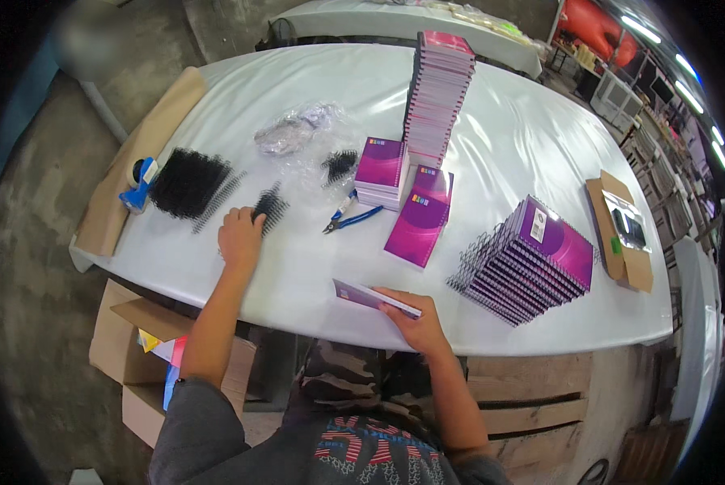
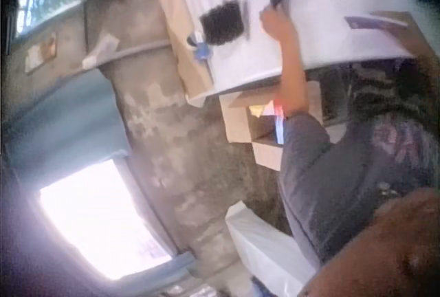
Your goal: The person inserts spiral coils into the pre-punched holes of notebook covers and paper stacks by hand, then uses pliers to crimp the ends of the wire.
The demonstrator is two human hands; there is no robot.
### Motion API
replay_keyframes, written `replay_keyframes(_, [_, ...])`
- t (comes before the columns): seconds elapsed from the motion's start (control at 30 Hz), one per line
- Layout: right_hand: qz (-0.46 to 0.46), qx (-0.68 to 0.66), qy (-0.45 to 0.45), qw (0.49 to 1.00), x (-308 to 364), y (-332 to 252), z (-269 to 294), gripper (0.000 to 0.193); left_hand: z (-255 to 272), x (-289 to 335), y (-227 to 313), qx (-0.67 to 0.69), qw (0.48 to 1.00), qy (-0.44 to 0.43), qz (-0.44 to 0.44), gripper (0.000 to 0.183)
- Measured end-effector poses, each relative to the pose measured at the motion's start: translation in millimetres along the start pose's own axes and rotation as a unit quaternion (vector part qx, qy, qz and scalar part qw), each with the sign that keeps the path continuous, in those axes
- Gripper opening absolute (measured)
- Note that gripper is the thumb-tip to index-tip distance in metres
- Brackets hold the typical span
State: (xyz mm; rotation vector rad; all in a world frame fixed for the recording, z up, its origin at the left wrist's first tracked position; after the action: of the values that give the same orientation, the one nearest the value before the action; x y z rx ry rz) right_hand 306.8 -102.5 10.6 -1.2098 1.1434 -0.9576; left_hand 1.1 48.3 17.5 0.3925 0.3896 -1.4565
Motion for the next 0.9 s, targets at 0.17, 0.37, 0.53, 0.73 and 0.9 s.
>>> replay_keyframes(0.17, [0.027, 0.006, 0.026, 0.999, 1.0, -1.2, 4.5, 0.029, 9.1, -2.9, 18.1, 0.054, 0.998, -0.009, 0.014, 0.023])
replay_keyframes(0.37, [0.026, -0.004, 0.026, 0.999, 3.5, 0.7, 6.5, 0.03, 6.5, -4.5, 16.8, 0.048, 0.998, -0.037, 0.011, 0.028])
replay_keyframes(0.53, [0.035, -0.017, 0.052, 0.998, 5.3, -1.5, 6.3, 0.03, 33.8, -18.3, 4.4, 0.101, 0.984, -0.107, 0.097, 0.027])
replay_keyframes(0.73, [0.007, -0.005, 0.05, 0.999, 3.3, 3.2, 3.2, 0.028, 49.6, -14.2, 15.8, 0.338, 0.939, -0.051, 0.03, 0.029])
replay_keyframes(0.9, [-0.019, -0.065, 0.122, 0.99, 7.4, 12.7, 16.5, 0.027, 75.6, 44.0, 92.8, 0.477, 0.83, -0.267, -0.11, 0.03])
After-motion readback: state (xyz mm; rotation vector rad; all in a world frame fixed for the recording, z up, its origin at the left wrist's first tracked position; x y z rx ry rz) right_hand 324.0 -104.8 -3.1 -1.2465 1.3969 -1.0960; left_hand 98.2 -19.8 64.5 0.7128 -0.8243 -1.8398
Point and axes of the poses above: each hand's wrist, its own x-axis away from the middle knuckle, its own z-axis out of the back of the hand, y = z × x, the point moved 6 cm from there along -x, towards the middle knuckle, and after that the axes turned 7 degrees about -x, right-handed, at the moved point
